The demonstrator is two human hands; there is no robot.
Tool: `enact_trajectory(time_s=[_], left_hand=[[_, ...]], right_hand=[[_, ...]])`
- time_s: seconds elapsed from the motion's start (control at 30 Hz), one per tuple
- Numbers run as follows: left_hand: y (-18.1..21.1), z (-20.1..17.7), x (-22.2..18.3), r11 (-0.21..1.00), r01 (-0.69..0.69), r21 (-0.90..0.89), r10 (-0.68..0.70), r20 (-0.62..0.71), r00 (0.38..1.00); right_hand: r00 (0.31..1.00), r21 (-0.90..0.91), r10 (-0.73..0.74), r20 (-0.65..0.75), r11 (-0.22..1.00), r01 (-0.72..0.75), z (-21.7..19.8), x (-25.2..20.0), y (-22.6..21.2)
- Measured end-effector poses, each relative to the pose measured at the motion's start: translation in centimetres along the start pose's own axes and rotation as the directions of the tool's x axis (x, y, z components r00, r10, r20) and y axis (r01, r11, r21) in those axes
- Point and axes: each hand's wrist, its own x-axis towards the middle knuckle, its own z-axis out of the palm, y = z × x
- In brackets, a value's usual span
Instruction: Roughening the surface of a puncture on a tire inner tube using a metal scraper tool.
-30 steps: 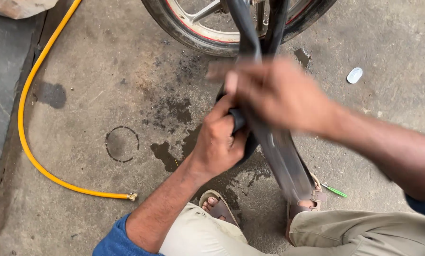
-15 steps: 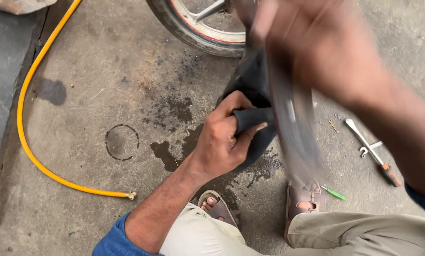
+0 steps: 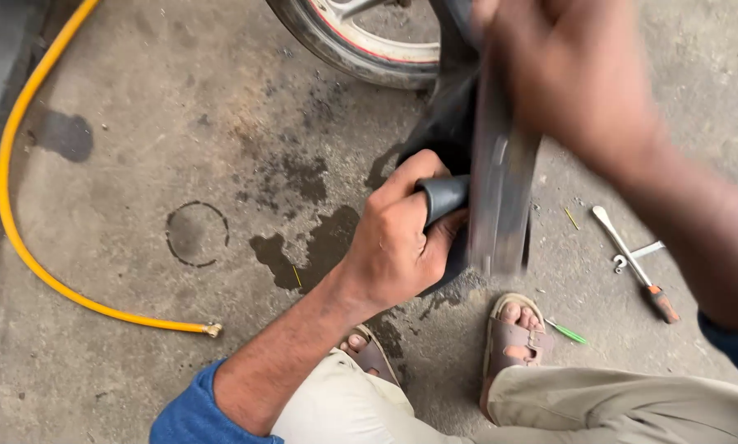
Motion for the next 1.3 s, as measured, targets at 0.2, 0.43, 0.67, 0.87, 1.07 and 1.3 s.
enact_trajectory(time_s=[0.2,0.43,0.67,0.87,1.07,1.3], left_hand=[[-1.2,-0.6,0.2,0.991,-0.105,0.082,0.106,0.002,0.994],[-1.4,0.0,-0.2,1.000,0.003,-0.006,-0.003,0.039,0.999],[-0.2,0.3,-0.2,0.985,-0.086,0.148,0.086,0.004,0.996],[-0.1,1.1,-0.1,0.999,-0.026,0.027,0.027,-0.031,0.999],[0.8,-0.3,1.3,0.987,-0.160,0.024,0.161,-0.045,0.986],[1.0,-0.7,0.7,0.997,-0.041,0.062,0.039,0.046,0.998]], right_hand=[[0.937,0.178,-0.350,-0.020,0.921,0.347,0.1,-0.4,1.3],[0.985,-0.440,-0.172,-0.017,0.886,0.147,-0.2,0.0,4.9],[0.895,0.194,0.440,-0.071,0.887,-0.420,-0.4,1.3,1.8],[0.996,-0.276,-0.076,0.042,0.958,0.085,0.1,-0.9,1.9],[0.989,-0.120,0.146,0.004,0.982,-0.144,-0.3,0.1,1.9],[0.905,0.141,0.421,-0.061,0.901,-0.410,-1.3,0.6,2.4]])
